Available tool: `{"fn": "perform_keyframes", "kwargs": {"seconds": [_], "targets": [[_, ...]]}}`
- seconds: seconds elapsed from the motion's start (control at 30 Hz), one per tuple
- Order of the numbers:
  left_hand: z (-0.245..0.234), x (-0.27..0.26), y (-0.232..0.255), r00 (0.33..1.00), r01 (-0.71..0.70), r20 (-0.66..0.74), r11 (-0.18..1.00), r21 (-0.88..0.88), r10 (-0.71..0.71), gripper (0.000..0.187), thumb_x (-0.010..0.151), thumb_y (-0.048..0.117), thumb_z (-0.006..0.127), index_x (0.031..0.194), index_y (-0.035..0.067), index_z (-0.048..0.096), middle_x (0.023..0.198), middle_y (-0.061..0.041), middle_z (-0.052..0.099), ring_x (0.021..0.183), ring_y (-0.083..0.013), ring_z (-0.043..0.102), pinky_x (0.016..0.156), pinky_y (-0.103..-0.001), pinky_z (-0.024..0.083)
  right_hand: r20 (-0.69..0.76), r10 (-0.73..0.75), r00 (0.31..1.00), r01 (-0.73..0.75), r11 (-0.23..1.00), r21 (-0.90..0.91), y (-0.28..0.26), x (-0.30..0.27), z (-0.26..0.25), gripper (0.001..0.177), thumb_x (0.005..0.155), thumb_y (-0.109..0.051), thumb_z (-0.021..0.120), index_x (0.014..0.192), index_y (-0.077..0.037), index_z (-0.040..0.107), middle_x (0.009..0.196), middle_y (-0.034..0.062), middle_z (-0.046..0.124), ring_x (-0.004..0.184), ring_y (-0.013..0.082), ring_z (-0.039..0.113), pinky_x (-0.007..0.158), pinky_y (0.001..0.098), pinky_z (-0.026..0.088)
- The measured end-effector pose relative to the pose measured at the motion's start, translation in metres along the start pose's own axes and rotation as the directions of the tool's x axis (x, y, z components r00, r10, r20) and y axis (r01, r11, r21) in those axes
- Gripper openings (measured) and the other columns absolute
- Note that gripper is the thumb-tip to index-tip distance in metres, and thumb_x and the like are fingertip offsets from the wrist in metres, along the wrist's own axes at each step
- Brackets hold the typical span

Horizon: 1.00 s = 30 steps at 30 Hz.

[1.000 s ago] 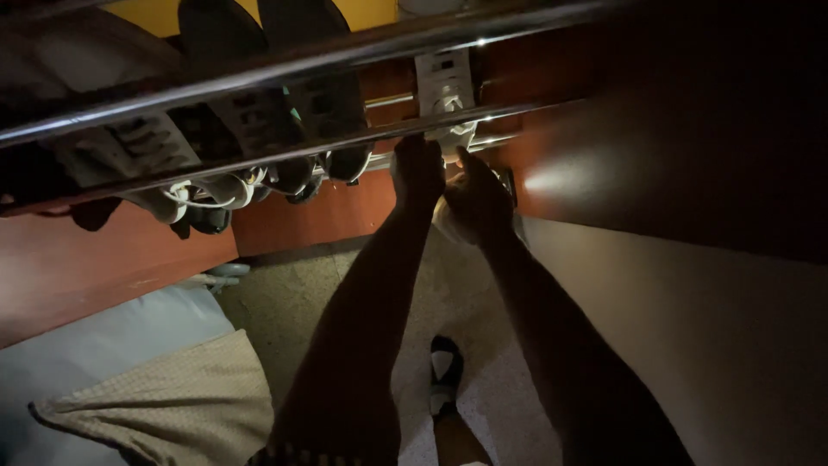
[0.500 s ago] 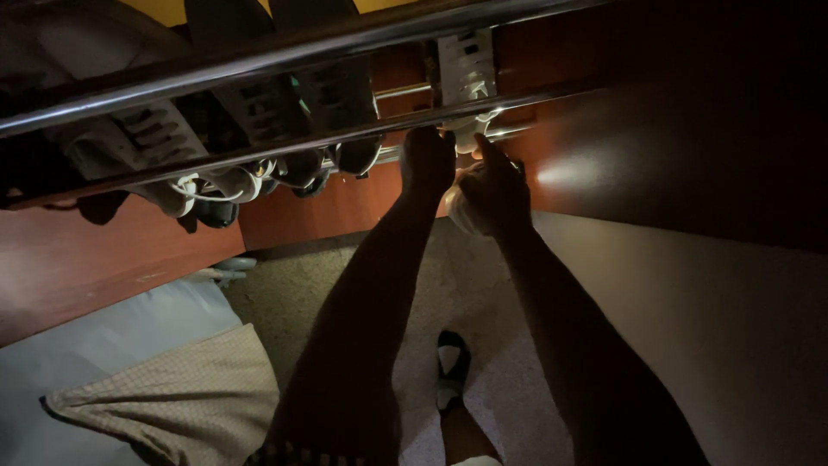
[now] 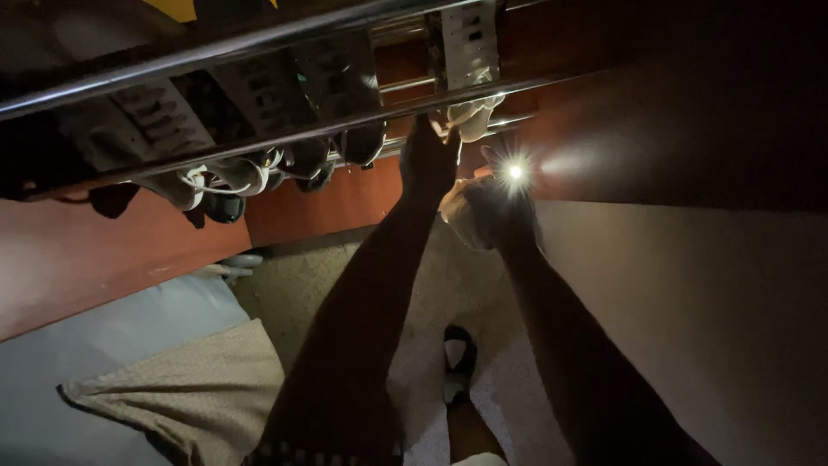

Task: The person wipes a white sneaker with a cloth, then places it on a shoe rack. They repeat the wiping and placement with a second sneaker. The actions are performed one at a time, focusing on the upper and sides of each shoe.

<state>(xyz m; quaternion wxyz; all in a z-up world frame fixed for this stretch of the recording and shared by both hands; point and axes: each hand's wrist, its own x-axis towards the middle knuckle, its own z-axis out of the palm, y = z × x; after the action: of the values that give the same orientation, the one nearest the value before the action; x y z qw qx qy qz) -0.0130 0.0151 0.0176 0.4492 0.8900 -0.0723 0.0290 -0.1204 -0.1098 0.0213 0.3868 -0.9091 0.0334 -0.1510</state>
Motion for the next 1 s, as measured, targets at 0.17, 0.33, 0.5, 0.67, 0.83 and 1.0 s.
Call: {"fn": "perform_keyframes", "kwargs": {"seconds": [0.17,0.33,0.5,0.67,0.83,1.0], "targets": [[0.015,0.022,0.0,1.0,0.02,-0.006,0.997,-0.068,-0.02,0.063,0.09,0.032,0.069,0.14,0.003,0.045,0.128,-0.023,0.063,0.108,-0.0385,0.069,0.093,-0.05,0.055,-0.019,-0.016,1.0,0.014,0.996,-0.088,0.012,0.011,0.006,0.08,0.084,-0.029,0.082,0.154,-0.015,0.045,0.11,0.0143,0.07,0.094,0.0285,0.068,0.079,0.0393,0.057],[0.027,0.037,-0.008,0.999,-0.036,0.031,0.999,-0.025,0.037,0.046,0.097,0.026,0.065,0.136,0.005,0.051,0.131,-0.023,0.062,0.112,-0.0417,0.065,0.093,-0.053,0.052,-0.013,-0.038,0.999,0.035,0.976,-0.217,0.029,0.024,0.011,0.088,0.081,-0.037,0.081,0.156,-0.021,0.039,0.101,0.0136,0.072,0.089,0.0333,0.067,0.075,0.0425,0.056],[0.059,0.046,-0.024,0.994,-0.109,-0.025,0.983,-0.146,0.107,0.036,0.096,0.02,0.059,0.127,0.002,0.059,0.122,-0.025,0.066,0.111,-0.0425,0.065,0.092,-0.051,0.054,-0.009,-0.061,0.998,0.057,0.962,-0.267,0.034,0.035,0.01,0.091,0.081,-0.04,0.081,0.159,-0.023,0.036,0.098,0.0153,0.073,0.086,0.0372,0.067,0.074,0.0461,0.056],[0.086,0.05,-0.003,0.988,-0.156,0.006,0.983,-0.097,0.157,0.029,0.1,0.02,0.058,0.118,-0.001,0.064,0.116,-0.027,0.068,0.11,-0.0438,0.064,0.095,-0.05,0.053,0.05,0.109,0.993,-0.101,0.985,-0.142,0.008,0.045,-0.015,0.087,0.089,-0.037,0.075,0.163,-0.024,0.03,0.101,0.0168,0.073,0.087,0.0336,0.07,0.076,0.0468,0.057],[0.069,0.042,0.034,0.934,0.193,0.332,0.969,-0.157,-0.132,0.039,0.107,0.031,0.049,0.11,-0.002,0.069,0.099,-0.024,0.077,0.093,-0.0358,0.079,0.085,-0.046,0.06,0.17,0.338,0.926,-0.331,0.941,-0.067,0.014,0.039,-0.023,0.089,0.092,-0.033,0.072,0.166,-0.026,0.023,0.095,0.0115,0.072,0.078,0.0211,0.07,0.072,0.0367,0.057],[0.07,0.041,0.024,0.992,-0.056,0.104,0.994,-0.095,0.066,0.039,0.1,0.028,0.06,0.127,0.0,0.057,0.106,-0.024,0.071,0.095,-0.0381,0.07,0.081,-0.049,0.056,0.139,0.24,0.961,-0.252,0.965,0.074,0.019,0.028,-0.02,0.093,0.087,-0.026,0.076,0.165,-0.023,0.025,0.098,0.0071,0.073,0.082,0.0164,0.072,0.073,0.0325,0.059]]}}
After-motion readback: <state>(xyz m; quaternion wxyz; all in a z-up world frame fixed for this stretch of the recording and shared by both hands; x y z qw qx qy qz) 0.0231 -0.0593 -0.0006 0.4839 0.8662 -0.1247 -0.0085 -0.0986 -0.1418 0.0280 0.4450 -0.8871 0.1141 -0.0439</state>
